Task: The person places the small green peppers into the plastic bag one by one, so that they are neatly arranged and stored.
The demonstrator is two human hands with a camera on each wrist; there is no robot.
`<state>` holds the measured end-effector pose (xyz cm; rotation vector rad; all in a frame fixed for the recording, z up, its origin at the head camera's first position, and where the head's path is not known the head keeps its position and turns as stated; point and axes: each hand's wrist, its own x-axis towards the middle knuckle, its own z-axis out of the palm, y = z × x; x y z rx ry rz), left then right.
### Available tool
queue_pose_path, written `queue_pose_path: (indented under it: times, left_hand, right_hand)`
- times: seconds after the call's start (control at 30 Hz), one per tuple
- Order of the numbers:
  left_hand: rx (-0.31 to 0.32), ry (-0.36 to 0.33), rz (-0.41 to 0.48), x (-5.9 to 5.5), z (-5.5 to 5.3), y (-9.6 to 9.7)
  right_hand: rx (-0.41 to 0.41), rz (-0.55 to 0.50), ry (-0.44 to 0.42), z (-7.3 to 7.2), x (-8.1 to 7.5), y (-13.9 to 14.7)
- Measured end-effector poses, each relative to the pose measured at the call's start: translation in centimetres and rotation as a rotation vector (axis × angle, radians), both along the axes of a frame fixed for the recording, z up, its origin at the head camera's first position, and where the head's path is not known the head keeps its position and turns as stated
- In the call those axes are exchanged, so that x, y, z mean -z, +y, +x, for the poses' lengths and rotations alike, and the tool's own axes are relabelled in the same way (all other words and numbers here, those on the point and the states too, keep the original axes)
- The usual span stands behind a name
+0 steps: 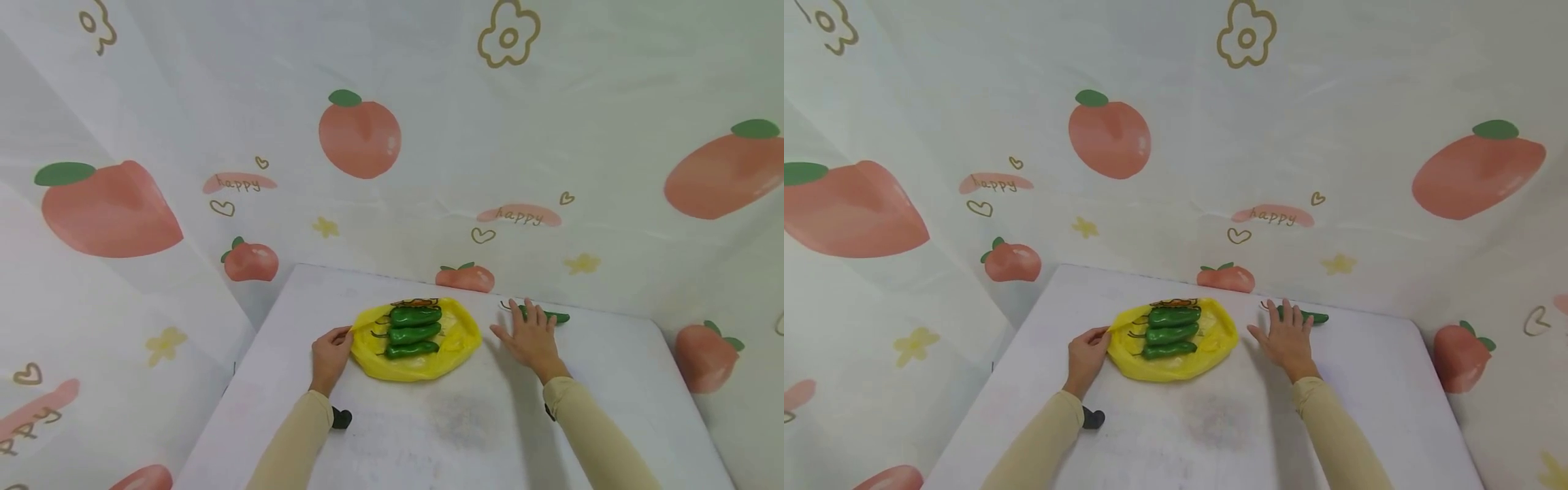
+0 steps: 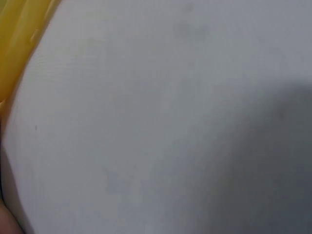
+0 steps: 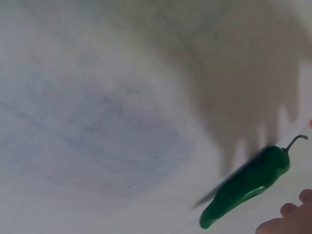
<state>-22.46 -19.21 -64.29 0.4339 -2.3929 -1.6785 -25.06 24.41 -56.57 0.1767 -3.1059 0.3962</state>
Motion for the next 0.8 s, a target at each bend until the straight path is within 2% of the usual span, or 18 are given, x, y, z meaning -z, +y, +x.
queue_pose_path:
  times: [0.27, 0.57, 0.7, 0.8]
  left_hand:
    - [-0.013, 0.027, -0.010, -0.1, 0.1, 0.3]
    - [-0.014, -0.007, -0.006, -0.1, 0.2, 0.7]
    - [-0.023, -0.019, -0.020, -0.3, 0.3, 0.7]
    - [-0.028, -0.014, -0.024, -0.6, 0.3, 0.7]
  right_hand:
    - [0.016, 0.013, 0.005, -0.7, -0.3, 1.5]
    - [0.017, 0.009, 0.038, -1.6, 0.2, 3.7]
    - [0.015, -0.003, 0.036, -1.9, 0.6, 4.5]
    - [-0.001, -0.013, 0.074, -2.4, 0.7, 5.0]
